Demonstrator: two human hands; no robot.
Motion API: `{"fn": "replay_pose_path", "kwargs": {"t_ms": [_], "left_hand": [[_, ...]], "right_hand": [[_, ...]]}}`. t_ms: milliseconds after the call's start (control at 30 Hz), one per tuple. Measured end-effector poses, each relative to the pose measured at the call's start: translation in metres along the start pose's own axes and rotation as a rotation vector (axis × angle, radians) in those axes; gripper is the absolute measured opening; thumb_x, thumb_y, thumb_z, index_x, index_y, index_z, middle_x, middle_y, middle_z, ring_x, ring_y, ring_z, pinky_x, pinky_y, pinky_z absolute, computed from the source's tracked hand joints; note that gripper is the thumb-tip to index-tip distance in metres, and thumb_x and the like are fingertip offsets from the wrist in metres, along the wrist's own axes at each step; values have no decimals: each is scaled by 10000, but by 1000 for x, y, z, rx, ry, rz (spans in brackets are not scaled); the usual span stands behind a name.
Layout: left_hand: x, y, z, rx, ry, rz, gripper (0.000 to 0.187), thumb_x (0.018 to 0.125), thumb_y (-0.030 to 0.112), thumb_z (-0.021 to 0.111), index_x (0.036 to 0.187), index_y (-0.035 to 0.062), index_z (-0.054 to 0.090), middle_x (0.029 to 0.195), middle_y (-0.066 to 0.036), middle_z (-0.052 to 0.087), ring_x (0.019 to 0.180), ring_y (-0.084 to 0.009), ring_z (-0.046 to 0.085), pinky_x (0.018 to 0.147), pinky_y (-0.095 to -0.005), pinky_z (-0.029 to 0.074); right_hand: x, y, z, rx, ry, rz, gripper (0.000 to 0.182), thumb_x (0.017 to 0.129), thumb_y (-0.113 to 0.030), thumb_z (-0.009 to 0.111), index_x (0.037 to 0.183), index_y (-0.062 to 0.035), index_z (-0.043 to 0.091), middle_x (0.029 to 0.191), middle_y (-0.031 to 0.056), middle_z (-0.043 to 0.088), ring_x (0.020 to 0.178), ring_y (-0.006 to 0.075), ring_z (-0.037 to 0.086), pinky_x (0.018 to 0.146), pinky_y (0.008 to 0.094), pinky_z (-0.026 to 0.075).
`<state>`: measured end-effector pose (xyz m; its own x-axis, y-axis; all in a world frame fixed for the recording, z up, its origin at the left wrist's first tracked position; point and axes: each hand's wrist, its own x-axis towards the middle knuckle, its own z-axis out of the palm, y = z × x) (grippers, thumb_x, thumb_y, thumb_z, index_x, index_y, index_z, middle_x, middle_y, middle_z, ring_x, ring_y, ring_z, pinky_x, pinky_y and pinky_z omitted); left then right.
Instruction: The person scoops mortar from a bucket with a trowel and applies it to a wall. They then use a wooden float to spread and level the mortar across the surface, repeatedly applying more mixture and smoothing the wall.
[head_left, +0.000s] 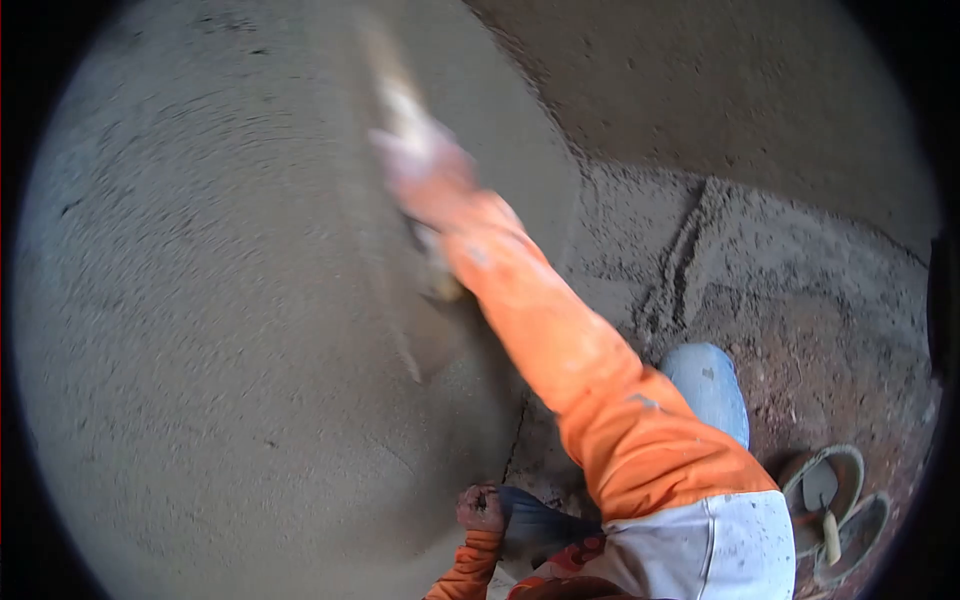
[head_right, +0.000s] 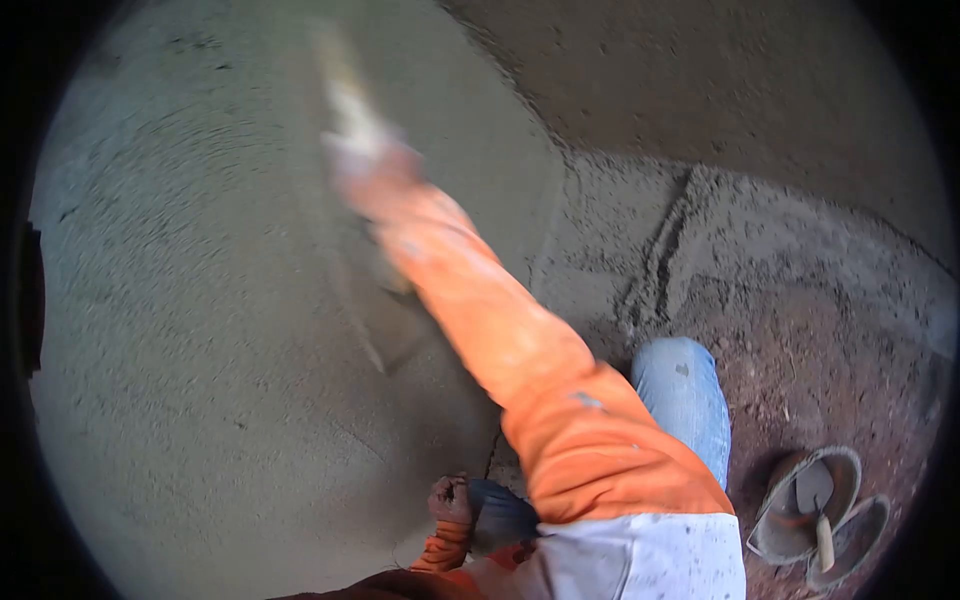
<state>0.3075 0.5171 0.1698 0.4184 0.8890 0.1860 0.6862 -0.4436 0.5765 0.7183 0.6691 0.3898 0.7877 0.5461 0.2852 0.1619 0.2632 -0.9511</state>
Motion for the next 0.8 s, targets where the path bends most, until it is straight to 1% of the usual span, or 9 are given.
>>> {"fn": "replay_pose_path", "kwargs": {"t_ms": [67,133,200,367,467,533,633,700,800], "left_hand": [[-1,-13,1,-15,12,-3,81,723,171,569,704,100,601,792,-57,639,716,-267,580,657,-354,460],[1,-19,6,112,-39,54,63,717,176,579,731,121,608,805,-26,643,754,-253,589,679,-346,466],[7,-12,9,128,-40,33,57,713,176,585,742,133,609,814,-7,643,766,-246,589,684,-346,466],[10,-18,14,146,-27,111,52,706,180,593,753,160,606,834,36,642,799,-224,584,702,-354,461],[8,-15,10,163,-7,77,50,709,189,589,748,161,599,829,28,640,802,-226,580,705,-360,458],[7,-15,4,115,-6,52,51,710,201,586,742,162,596,823,20,639,809,-232,576,709,-366,453],[6,-11,-4,140,10,0,62,710,210,588,748,162,598,813,6,635,805,-244,574,721,-384,445],[8,-10,0,154,8,-17,64,710,216,589,742,163,598,808,5,633,804,-246,573,729,-390,440],[12,-6,4,215,-10,-9,64,709,225,589,732,167,602,795,6,629,800,-250,571,741,-398,433]], "right_hand": [[-48,102,11,-30,214,222,436,819,-435,519,915,-10,532,831,228,592,806,372,583,692,432,460],[-118,125,13,-109,123,386,445,817,-410,533,994,-6,476,906,274,574,851,440,559,693,478,461],[-153,87,19,-101,28,302,402,821,-376,545,969,-8,482,855,257,576,790,416,576,626,481,470],[-59,-66,39,-13,-75,-484,394,816,-367,559,940,-13,438,741,192,584,680,358,606,544,448,472],[7,-144,18,-161,-21,-335,535,793,-468,545,991,27,490,814,227,603,779,382,600,679,439,489],[67,-120,24,-235,194,-331,555,784,-521,517,898,18,581,774,204,617,769,363,607,691,420,480],[62,-16,9,-110,102,75,580,783,-563,509,930,-7,578,702,146,611,653,258,611,609,366,481],[4,66,10,-166,163,17,513,808,-489,527,936,8,524,763,187,602,696,310,608,638,391,483],[-96,71,17,-193,74,-146,445,837,-411,515,1013,-2,503,854,238,571,787,402,574,644,447,470]]}}
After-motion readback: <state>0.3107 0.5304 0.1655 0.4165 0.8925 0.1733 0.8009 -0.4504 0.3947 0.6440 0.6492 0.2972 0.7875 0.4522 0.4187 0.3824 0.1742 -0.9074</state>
